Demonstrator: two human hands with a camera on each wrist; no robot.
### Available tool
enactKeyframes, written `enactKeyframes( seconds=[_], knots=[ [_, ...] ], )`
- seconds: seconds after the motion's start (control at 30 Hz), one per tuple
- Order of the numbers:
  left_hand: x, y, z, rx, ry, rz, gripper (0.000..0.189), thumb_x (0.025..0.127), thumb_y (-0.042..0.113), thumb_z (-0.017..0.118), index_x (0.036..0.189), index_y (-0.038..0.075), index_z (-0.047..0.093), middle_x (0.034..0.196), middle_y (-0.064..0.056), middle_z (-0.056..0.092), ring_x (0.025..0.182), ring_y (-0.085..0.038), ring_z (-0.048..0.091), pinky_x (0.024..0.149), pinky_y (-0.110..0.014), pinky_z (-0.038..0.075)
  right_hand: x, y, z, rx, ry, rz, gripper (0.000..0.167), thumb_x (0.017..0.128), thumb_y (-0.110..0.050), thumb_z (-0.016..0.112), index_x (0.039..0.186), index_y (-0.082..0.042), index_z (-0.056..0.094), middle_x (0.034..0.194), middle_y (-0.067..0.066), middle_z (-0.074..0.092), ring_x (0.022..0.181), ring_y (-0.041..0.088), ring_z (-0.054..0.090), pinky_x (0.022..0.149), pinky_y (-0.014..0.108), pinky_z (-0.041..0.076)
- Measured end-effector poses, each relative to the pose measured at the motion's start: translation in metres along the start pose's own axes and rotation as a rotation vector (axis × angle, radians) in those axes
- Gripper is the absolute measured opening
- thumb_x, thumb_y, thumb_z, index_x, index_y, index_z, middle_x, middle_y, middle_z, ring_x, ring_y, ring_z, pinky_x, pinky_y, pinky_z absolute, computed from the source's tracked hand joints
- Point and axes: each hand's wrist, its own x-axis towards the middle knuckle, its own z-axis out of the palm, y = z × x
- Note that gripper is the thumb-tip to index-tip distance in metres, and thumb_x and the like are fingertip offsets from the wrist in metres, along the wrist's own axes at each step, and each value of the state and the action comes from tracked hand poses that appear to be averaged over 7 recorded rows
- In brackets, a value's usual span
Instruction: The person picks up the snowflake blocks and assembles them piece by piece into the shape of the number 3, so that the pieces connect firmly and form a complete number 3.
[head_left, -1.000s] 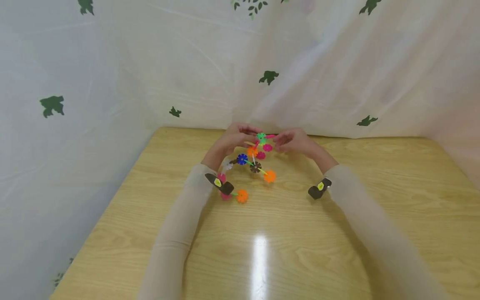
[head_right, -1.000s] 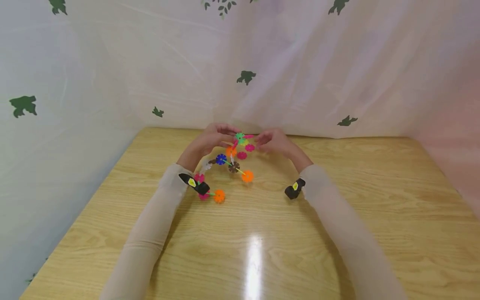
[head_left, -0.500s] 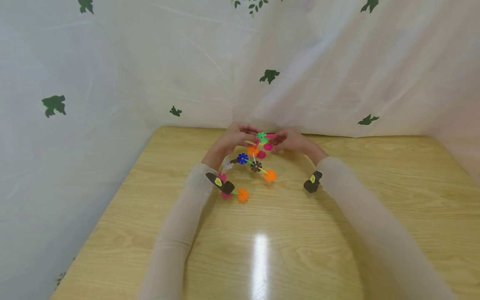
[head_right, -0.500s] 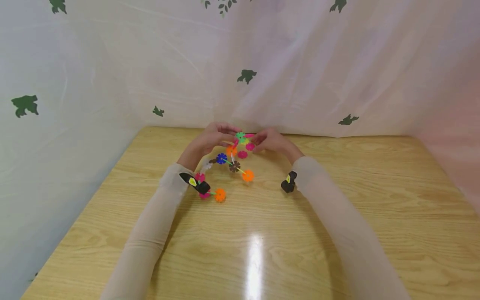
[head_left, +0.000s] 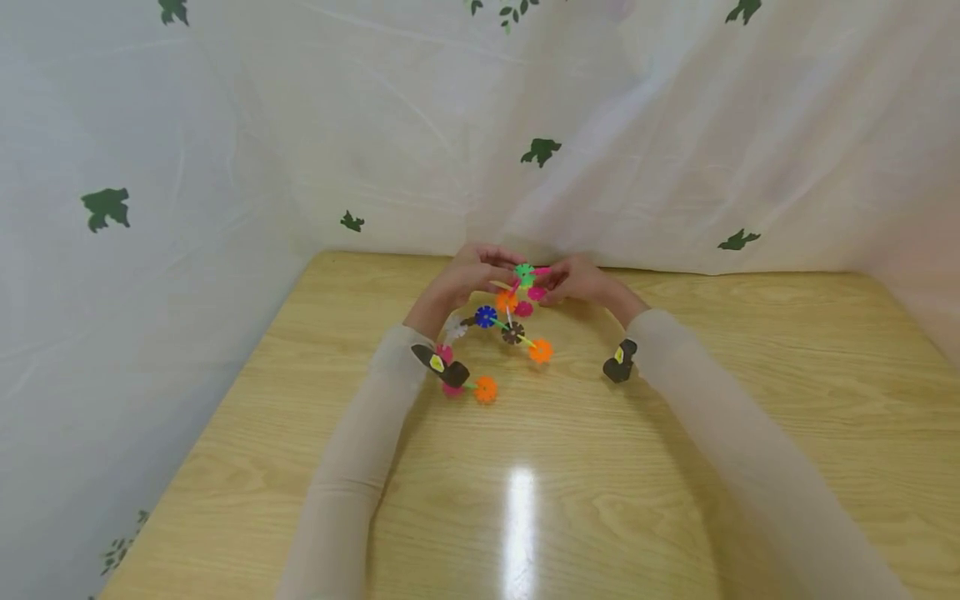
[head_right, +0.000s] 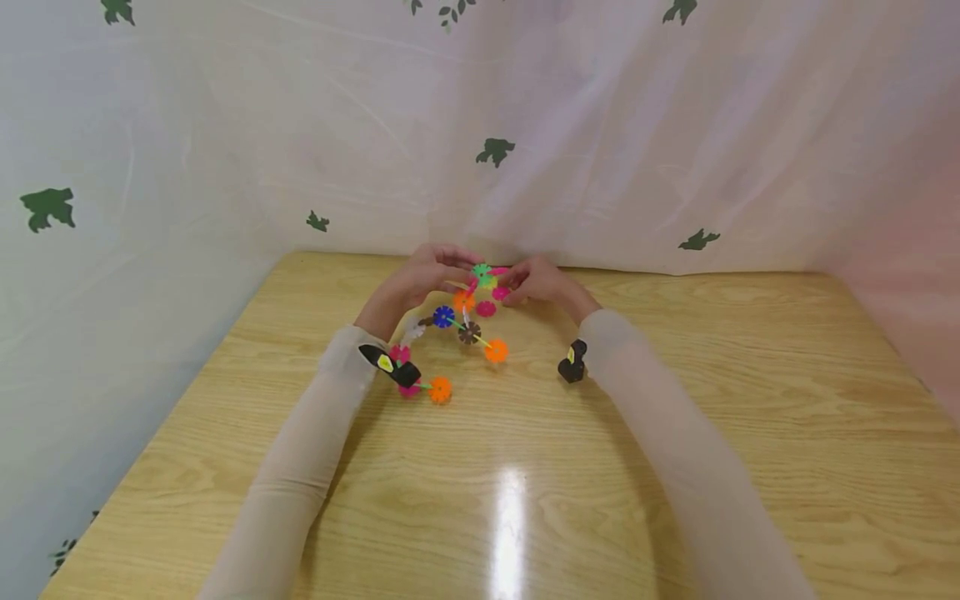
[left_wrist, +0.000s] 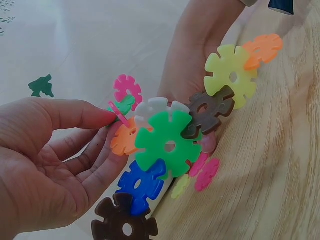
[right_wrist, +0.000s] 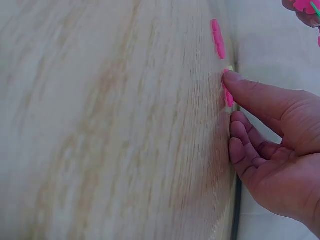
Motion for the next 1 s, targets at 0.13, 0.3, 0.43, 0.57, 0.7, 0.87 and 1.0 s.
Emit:
enactKeyframes(
  seconds=[0.13, 0.3, 0.43, 0.57, 0.7, 0.87, 1.0],
  knots=[
    [0.000, 0.000, 0.003, 0.004, -0.006, -0.006, 0.031, 0.094, 0.001, 0.066, 0.126, -0.001, 0.067, 0.098, -0.003, 0.071, 0.088, -0.016, 0.068, 0.080, -0.030, 0.059, -0.003, 0.001, 0.000, -0.010, 0.016, 0.014, 0.039, 0.083, -0.010, 0.084, 0.117, 0.005, 0.072, 0.084, 0.002, 0.066, 0.079, 0.012, 0.055, 0.071, 0.021, 0.047],
    [0.001, 0.000, 0.006, 0.006, -0.013, -0.007, 0.032, 0.094, 0.000, 0.066, 0.126, -0.002, 0.067, 0.097, -0.002, 0.071, 0.087, -0.015, 0.067, 0.078, -0.028, 0.058, -0.009, 0.000, 0.000, 0.001, 0.025, 0.007, 0.038, 0.081, -0.007, 0.084, 0.113, 0.008, 0.071, 0.082, 0.003, 0.067, 0.076, 0.011, 0.055, 0.069, 0.019, 0.047],
    [0.002, -0.001, 0.008, 0.007, -0.013, -0.008, 0.032, 0.094, 0.000, 0.066, 0.126, -0.002, 0.067, 0.097, -0.001, 0.070, 0.087, -0.014, 0.067, 0.077, -0.028, 0.058, -0.014, 0.000, 0.000, 0.016, 0.030, -0.008, 0.036, 0.081, -0.001, 0.081, 0.112, 0.012, 0.067, 0.091, 0.015, 0.071, 0.077, 0.010, 0.058, 0.069, 0.018, 0.049],
    [0.002, -0.002, 0.008, 0.022, -0.009, -0.006, 0.032, 0.094, 0.002, 0.067, 0.126, -0.001, 0.067, 0.099, -0.002, 0.071, 0.088, -0.015, 0.068, 0.079, -0.029, 0.058, -0.021, 0.001, 0.000, 0.050, 0.019, -0.017, 0.034, 0.083, 0.005, 0.076, 0.113, 0.014, 0.063, 0.102, 0.029, 0.071, 0.077, 0.011, 0.062, 0.067, 0.020, 0.052],
    [0.001, -0.004, 0.007, 0.037, -0.010, -0.003, 0.032, 0.094, 0.004, 0.067, 0.126, 0.000, 0.067, 0.101, -0.003, 0.071, 0.089, -0.016, 0.069, 0.083, -0.031, 0.059, -0.031, 0.003, 0.001, 0.081, 0.017, -0.017, 0.031, 0.086, 0.005, 0.075, 0.113, 0.013, 0.063, 0.102, 0.029, 0.072, 0.075, 0.009, 0.063, 0.065, 0.022, 0.052],
    [0.002, -0.005, 0.008, 0.044, -0.013, -0.009, 0.033, 0.094, 0.002, 0.066, 0.127, -0.002, 0.066, 0.101, -0.003, 0.070, 0.089, -0.015, 0.068, 0.087, -0.034, 0.059, -0.047, 0.005, 0.000, 0.170, 0.062, 0.014, 0.034, 0.087, -0.001, 0.077, 0.117, 0.010, 0.065, 0.096, 0.016, 0.075, 0.072, 0.008, 0.065, 0.065, 0.025, 0.055],
    [0.002, -0.005, 0.009, 0.055, -0.008, -0.012, 0.034, 0.094, 0.001, 0.065, 0.128, -0.003, 0.065, 0.102, -0.004, 0.070, 0.089, -0.014, 0.067, 0.087, -0.034, 0.059, -0.055, 0.007, -0.003, 0.284, 0.082, 0.039, 0.038, 0.090, -0.002, 0.073, 0.126, 0.006, 0.065, 0.095, 0.005, 0.075, 0.077, 0.011, 0.069, 0.072, 0.029, 0.059]
  ],
)
